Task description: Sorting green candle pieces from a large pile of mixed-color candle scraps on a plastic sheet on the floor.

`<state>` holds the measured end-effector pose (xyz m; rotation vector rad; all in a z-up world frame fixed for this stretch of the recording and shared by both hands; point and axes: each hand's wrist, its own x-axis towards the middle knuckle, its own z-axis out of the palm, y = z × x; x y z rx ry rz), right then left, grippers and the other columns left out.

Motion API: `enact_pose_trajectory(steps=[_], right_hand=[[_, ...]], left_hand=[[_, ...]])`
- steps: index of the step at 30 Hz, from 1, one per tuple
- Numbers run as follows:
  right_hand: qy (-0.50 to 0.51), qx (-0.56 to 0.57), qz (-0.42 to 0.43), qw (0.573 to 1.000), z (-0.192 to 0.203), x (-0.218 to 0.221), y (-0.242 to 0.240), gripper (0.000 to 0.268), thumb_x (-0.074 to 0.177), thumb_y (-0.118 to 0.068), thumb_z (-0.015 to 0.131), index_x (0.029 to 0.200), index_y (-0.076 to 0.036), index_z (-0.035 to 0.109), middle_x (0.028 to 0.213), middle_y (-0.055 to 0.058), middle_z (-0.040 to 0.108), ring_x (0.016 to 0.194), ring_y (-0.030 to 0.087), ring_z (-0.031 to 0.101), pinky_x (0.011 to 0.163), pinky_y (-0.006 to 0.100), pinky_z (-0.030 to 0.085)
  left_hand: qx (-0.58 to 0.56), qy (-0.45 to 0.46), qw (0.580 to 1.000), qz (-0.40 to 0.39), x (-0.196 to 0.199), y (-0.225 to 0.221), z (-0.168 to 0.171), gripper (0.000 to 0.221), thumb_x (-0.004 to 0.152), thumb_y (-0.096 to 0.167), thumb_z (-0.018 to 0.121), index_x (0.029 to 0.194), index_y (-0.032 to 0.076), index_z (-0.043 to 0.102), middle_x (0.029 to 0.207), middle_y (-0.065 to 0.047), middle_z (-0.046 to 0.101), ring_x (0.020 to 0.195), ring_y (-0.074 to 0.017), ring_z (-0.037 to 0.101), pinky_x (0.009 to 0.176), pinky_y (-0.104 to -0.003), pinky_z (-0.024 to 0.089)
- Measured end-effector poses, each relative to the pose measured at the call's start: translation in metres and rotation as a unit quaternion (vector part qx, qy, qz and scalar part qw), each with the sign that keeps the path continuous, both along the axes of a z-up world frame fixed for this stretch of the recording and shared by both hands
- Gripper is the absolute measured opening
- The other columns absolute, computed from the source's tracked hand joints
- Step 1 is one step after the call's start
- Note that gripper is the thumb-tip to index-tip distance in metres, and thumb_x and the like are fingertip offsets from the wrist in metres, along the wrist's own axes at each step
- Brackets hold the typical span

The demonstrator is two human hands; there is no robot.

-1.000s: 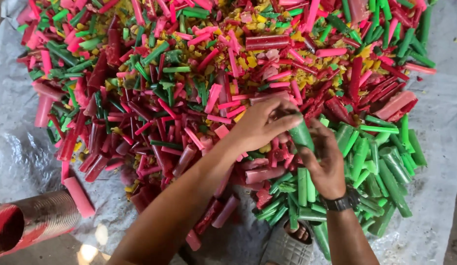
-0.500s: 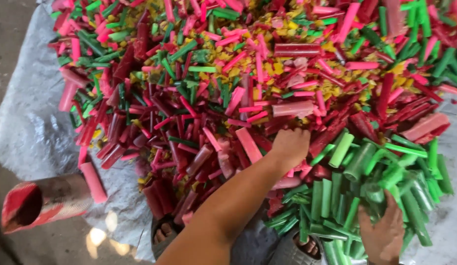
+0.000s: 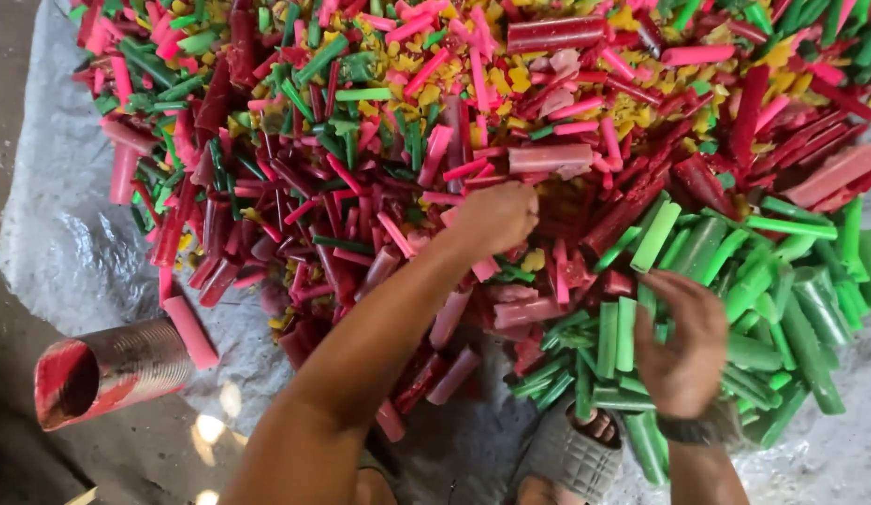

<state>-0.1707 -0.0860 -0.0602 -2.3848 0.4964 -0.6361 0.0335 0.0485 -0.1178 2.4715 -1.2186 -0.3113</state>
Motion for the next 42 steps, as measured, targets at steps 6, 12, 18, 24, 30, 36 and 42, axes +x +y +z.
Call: enact_pose_trajectory(steps=[6,12,18,24,30,36,42], right_hand=[[0.112,-0.15,0.206,0.96,-0.059,0.073,0.033,0.032,0.066,-0.027,0.064,0.095,-0.016,0.058,0.094,0.001,0.059,0.094,0.021,0.056,0.081,0.037,0.041],[0.189,-0.161,0.269,0.93,-0.072,0.082,0.036,0.045,0.06,-0.039,0.065,0.092,-0.012,0.049,0.083,0.005,0.056,0.087,0.026,0.056,0.082,0.042,0.038],[0.242,-0.17,0.283,0.912,-0.071,0.07,0.05,0.061,0.054,-0.047,0.068,0.095,-0.008,0.045,0.087,0.011,0.056,0.094,0.031,0.051,0.094,0.05,0.025],[0.276,-0.195,0.231,0.912,-0.094,0.061,0.068,0.066,0.055,-0.039,0.07,0.104,-0.003,0.046,0.089,0.015,0.053,0.1,0.036,0.044,0.099,0.051,0.019],[0.301,-0.18,0.23,0.908,-0.054,0.058,0.046,0.053,0.067,-0.034,0.059,0.112,-0.012,0.044,0.094,0.01,0.05,0.103,0.031,0.045,0.101,0.054,0.015],[0.288,-0.109,0.185,0.933,0.011,0.027,-0.002,0.045,0.077,-0.034,0.051,0.119,-0.018,0.046,0.102,0.008,0.053,0.106,0.028,0.048,0.099,0.047,0.025],[0.282,-0.084,0.014,0.956,0.02,-0.034,-0.049,0.04,0.082,-0.02,0.054,0.119,-0.004,0.052,0.093,0.017,0.055,0.082,0.03,0.051,0.077,0.042,0.04]], left_hand=[[-0.198,0.268,0.932,0.142,0.02,0.038,0.039,0.022,0.082,0.023,0.05,0.096,0.006,0.056,0.083,-0.012,0.06,0.079,-0.0267,0.062,0.065,-0.035,0.051],[-0.421,0.528,0.695,0.248,0.019,0.067,0.062,0.012,0.086,0.018,0.047,0.091,0.007,0.05,0.085,-0.007,0.062,0.076,-0.0182,0.064,0.063,-0.031,0.054],[-0.45,0.629,0.557,0.302,0.003,0.036,0.094,0.02,0.084,0.03,0.046,0.09,0.012,0.052,0.081,-0.009,0.064,0.071,-0.0236,0.064,0.061,-0.036,0.053],[-0.147,0.326,0.931,0.076,-0.014,0.028,0.051,0.022,0.08,0.027,0.052,0.097,0.012,0.057,0.073,-0.012,0.057,0.056,-0.0256,0.055,0.046,-0.035,0.041],[0.133,-0.167,0.961,-0.174,-0.016,0.075,0.035,0.009,0.073,0.021,0.054,0.077,0.017,0.061,0.085,-0.005,0.051,0.069,-0.0253,0.057,0.049,-0.036,0.05],[0.21,-0.179,0.957,-0.087,-0.001,0.101,0.015,0.016,0.073,0.028,0.058,0.082,0.015,0.06,0.089,-0.009,0.046,0.065,-0.0294,0.056,0.047,-0.041,0.045],[0.262,-0.065,0.961,-0.062,-0.018,0.082,0.072,0.016,0.077,0.016,0.047,0.081,0.009,0.06,0.082,-0.013,0.053,0.06,-0.0308,0.056,0.052,-0.042,0.045]])
